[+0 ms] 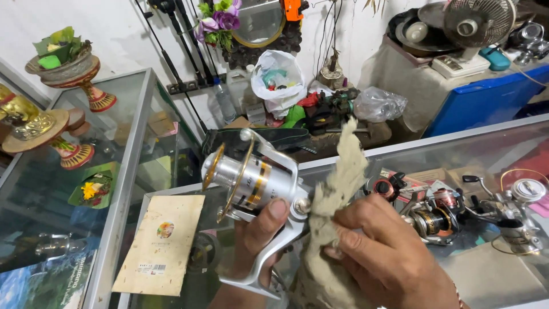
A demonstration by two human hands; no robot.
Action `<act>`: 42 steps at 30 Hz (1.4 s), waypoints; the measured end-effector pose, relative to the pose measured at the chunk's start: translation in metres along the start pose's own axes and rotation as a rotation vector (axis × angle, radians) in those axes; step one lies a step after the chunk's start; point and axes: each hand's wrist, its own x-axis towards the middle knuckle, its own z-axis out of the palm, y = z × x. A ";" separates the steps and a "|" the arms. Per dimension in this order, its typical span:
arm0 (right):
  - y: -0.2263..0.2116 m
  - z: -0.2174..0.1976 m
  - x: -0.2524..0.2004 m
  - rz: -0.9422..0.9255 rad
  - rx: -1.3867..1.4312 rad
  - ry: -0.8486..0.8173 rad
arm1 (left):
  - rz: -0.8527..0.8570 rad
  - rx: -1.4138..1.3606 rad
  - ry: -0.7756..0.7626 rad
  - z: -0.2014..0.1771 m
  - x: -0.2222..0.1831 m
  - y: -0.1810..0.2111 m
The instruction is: Cleaning and assembling a fishing reel on a glass display counter.
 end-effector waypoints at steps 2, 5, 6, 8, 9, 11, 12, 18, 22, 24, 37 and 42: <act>0.004 -0.002 -0.002 -0.012 -0.046 0.044 | 0.213 0.290 -0.003 -0.020 0.006 -0.024; 0.006 0.001 -0.007 0.090 -0.118 0.270 | 0.217 0.385 0.014 -0.005 0.001 0.000; 0.007 0.002 -0.009 0.207 -0.139 0.451 | 0.010 0.191 0.032 0.008 -0.002 0.017; 0.011 0.006 -0.010 0.182 -0.124 0.471 | 0.093 0.310 -0.057 -0.003 0.002 0.010; 0.013 0.007 -0.010 0.156 -0.100 0.493 | 0.181 0.437 -0.141 -0.008 0.004 0.007; 0.021 0.014 -0.006 0.105 -0.105 0.396 | -0.139 -0.012 -0.194 -0.058 -0.003 -0.069; 0.024 0.018 -0.004 0.057 -0.104 0.300 | -0.458 -0.459 -0.230 -0.084 -0.006 -0.107; 0.023 0.021 -0.004 -0.028 0.174 0.041 | 0.551 0.717 -0.297 -0.026 0.014 -0.005; 0.023 0.021 0.000 0.026 0.005 0.032 | 0.145 0.538 -0.166 0.009 0.018 0.028; 0.028 0.024 -0.001 0.060 0.046 0.079 | 0.209 0.509 -0.291 0.014 0.014 0.030; 0.061 0.012 0.001 0.146 0.016 0.285 | 0.694 1.266 0.060 -0.013 0.035 0.019; 0.036 0.016 -0.007 0.036 -0.086 0.330 | 0.735 1.403 -0.112 0.002 0.030 0.015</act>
